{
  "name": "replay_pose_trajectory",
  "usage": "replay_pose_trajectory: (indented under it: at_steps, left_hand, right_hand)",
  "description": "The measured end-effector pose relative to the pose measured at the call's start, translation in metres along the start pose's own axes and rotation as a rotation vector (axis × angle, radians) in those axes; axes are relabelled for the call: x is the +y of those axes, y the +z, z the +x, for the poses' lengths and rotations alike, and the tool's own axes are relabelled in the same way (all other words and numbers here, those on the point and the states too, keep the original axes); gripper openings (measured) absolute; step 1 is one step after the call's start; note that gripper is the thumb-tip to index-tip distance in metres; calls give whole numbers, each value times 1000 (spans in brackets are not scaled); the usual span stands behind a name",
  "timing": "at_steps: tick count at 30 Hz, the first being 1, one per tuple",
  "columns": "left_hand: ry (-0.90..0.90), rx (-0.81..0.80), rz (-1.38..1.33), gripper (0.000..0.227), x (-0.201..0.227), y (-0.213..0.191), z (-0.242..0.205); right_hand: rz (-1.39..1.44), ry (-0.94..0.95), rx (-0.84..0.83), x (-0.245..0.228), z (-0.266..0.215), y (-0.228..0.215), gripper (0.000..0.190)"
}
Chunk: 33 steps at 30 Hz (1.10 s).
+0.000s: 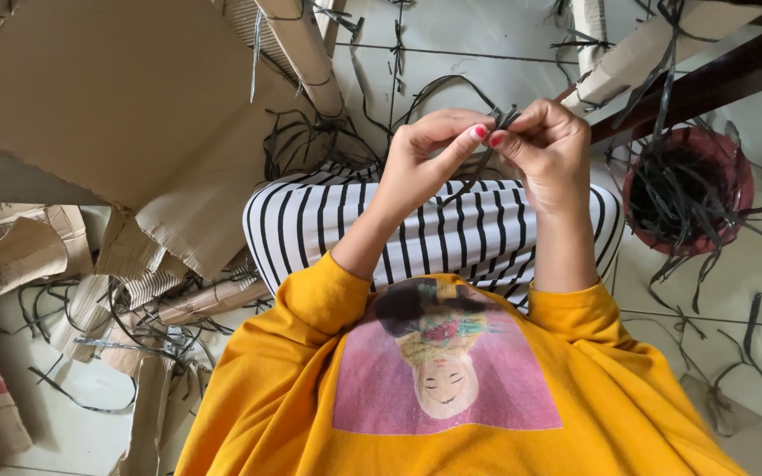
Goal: A person sits on a cushion on the floor, meticulously removing or cleaning plastic strips and cardboard packaging from wooden chairs in a warehouse setting.
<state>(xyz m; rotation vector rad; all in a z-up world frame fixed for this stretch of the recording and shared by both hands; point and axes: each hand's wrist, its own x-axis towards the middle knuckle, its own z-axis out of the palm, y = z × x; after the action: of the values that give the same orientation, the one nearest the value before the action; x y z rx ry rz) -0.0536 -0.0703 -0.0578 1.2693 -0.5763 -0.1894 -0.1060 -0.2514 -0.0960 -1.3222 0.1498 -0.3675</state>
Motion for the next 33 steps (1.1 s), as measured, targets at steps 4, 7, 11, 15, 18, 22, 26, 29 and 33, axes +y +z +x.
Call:
replay_pose_trajectory:
  at_steps: [4,7,11,15,18,22,26,29,33]
  left_hand:
    - [-31,24,-27,16,-6,9,5]
    - [-51,36,-43,15,-15,13,5]
    - [-54,28,-90,14,-20,12,5]
    - [-45,29,-58,10,-19,11,3]
    - [-26,0,-6,9,-11,7,5]
    - [63,-36,73,10,-8,4,5]
    - [157,-46,176,12,-8,3,3]
    - [204,-44,213,12,-7,3,3]
    - [262,-46,228,12,-13,3,0]
  right_hand:
    - [-85,4,9,-8,-2,4,26]
    - [-122,12,-7,-17,-8,9,26]
    - [-112,15,-15,-17,-9,3,21]
    - [-79,30,-31,-10,-9,-6,18]
    - [1,94,-33,-5,-8,-6,17]
    - [92,172,-11,3,-7,-12,17]
    - [72,240,-4,1,-10,-11,16]
    - [34,228,-1,2,-5,-11,16]
    - [44,200,-80,-4,-2,-6,27]
